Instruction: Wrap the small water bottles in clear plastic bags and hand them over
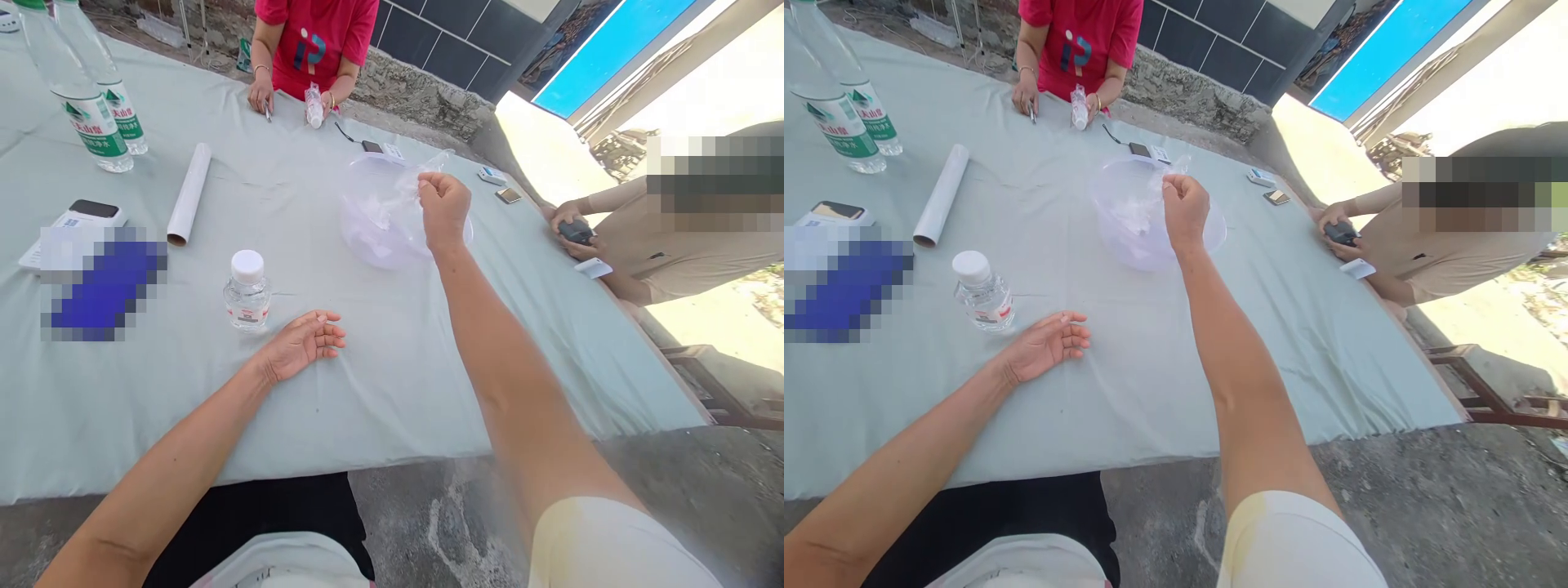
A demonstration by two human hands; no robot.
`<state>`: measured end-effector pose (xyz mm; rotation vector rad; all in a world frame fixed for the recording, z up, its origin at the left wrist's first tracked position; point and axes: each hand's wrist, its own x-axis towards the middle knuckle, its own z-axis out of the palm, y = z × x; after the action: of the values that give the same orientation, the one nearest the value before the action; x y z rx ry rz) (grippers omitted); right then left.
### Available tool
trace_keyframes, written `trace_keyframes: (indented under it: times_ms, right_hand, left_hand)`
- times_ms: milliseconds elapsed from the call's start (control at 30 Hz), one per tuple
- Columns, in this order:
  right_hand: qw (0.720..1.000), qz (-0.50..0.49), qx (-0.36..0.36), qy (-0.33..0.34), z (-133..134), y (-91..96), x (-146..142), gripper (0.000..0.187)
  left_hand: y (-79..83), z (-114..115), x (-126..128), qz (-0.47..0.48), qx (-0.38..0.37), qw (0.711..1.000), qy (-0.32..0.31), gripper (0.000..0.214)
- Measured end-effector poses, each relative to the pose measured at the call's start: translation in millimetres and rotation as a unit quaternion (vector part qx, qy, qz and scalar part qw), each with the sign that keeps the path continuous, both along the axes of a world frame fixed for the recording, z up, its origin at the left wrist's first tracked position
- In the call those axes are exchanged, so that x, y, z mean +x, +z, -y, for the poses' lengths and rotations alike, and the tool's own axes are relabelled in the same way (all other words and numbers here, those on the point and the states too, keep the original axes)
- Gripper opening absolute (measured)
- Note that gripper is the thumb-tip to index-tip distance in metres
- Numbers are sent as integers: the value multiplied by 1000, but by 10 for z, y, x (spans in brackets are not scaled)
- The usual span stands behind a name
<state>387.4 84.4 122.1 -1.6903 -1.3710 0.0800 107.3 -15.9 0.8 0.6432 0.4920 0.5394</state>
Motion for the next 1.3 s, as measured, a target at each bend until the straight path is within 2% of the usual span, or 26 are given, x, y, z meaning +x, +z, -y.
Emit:
trace_keyframes:
  times_ms: [33,100,167,233,333,400,567,633,733,767,833,900,1067,1200,1300]
  right_hand:
    - [997,-73,32,17,185,-6,-145,29]
    - [974,-206,2,96,595,-102,-473,30]
    - [935,-307,-60,167,958,-313,-781,31]
    - [900,-376,-101,195,1196,-592,-1005,32]
    - [886,-411,-92,195,1337,-961,-1162,34]
    - [877,-413,-98,225,1369,-1090,-1192,38]
    - [819,-445,-173,317,1441,-1096,-1194,44]
    - [827,-431,-188,308,1455,-1085,-1188,47]
    - [876,-386,-163,239,1446,-1107,-1182,53]
    - [890,-369,-157,217,1438,-1119,-1179,48]
    - [899,-357,-158,198,1419,-1137,-1167,32]
    - [890,-386,-160,184,1395,-1141,-1135,26]
    - [849,-497,-152,97,1332,-1105,-1007,31]
    - [843,-504,-167,82,1319,-1063,-949,26]
    - [847,-500,-169,66,1323,-1031,-873,17]
  left_hand:
    - [19,21,12,-11,26,999,19,36]
    - [67,61,31,-36,87,992,83,40]
    - [117,91,38,-50,143,976,155,45]
    - [151,105,34,-54,170,968,175,51]
    - [158,102,36,-85,160,971,154,54]
    - [143,90,49,-106,149,968,174,49]
    - [129,60,84,-114,162,954,225,37]
    - [135,65,94,-153,178,939,252,29]
    - [142,83,108,-205,206,920,262,21]
    - [144,87,110,-211,213,920,252,20]
    - [150,87,102,-215,216,925,229,17]
    - [163,73,79,-224,206,928,215,15]
    - [214,33,20,-203,145,941,228,16]
    - [237,45,30,-129,59,967,213,22]
    - [241,42,33,-115,-3,969,217,23]
